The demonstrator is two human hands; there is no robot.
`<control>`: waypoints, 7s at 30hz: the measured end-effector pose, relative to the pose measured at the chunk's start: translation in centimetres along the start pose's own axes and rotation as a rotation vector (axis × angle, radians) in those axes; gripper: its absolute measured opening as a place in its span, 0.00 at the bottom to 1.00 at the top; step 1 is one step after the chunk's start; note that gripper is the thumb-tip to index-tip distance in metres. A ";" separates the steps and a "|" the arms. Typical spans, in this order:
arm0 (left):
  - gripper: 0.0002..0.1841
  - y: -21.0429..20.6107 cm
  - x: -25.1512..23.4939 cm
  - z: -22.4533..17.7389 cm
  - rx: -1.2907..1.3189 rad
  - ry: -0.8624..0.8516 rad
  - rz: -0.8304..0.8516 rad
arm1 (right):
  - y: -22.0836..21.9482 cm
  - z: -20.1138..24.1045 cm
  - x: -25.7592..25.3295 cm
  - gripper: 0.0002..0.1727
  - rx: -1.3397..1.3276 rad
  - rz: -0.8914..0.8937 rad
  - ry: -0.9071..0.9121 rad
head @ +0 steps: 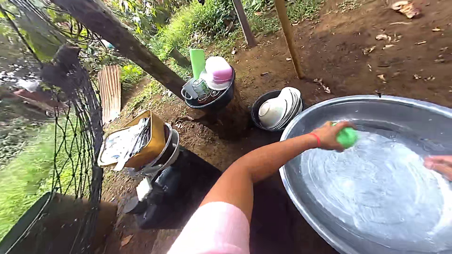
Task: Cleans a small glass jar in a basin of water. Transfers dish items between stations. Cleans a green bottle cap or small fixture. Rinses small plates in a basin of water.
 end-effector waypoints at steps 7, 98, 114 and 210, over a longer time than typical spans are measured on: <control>0.50 16.9 12.4 12.1 -0.090 0.226 -0.544 | -6.6 4.3 -1.7 0.24 0.309 0.185 0.080; 0.27 18.5 -8.5 28.5 -0.679 0.528 -0.513 | -15.7 -1.0 -4.2 0.23 0.492 0.369 -0.099; 0.30 12.2 1.5 4.8 -0.499 -0.018 -0.566 | -6.1 -4.0 -3.5 0.21 0.043 0.059 0.006; 0.37 -30.2 -8.7 17.6 -0.322 -0.032 0.037 | -19.8 -13.9 -3.3 0.16 -0.557 0.125 -0.506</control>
Point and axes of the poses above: each hand's wrist, its own x-axis away from the middle knuckle, its own y-axis out of the back of the hand, z = x × y, the point moved 10 cm from there along -x, towards the middle knuckle, and after that the axes turned 4 degrees about -y, right-handed, at the moved point
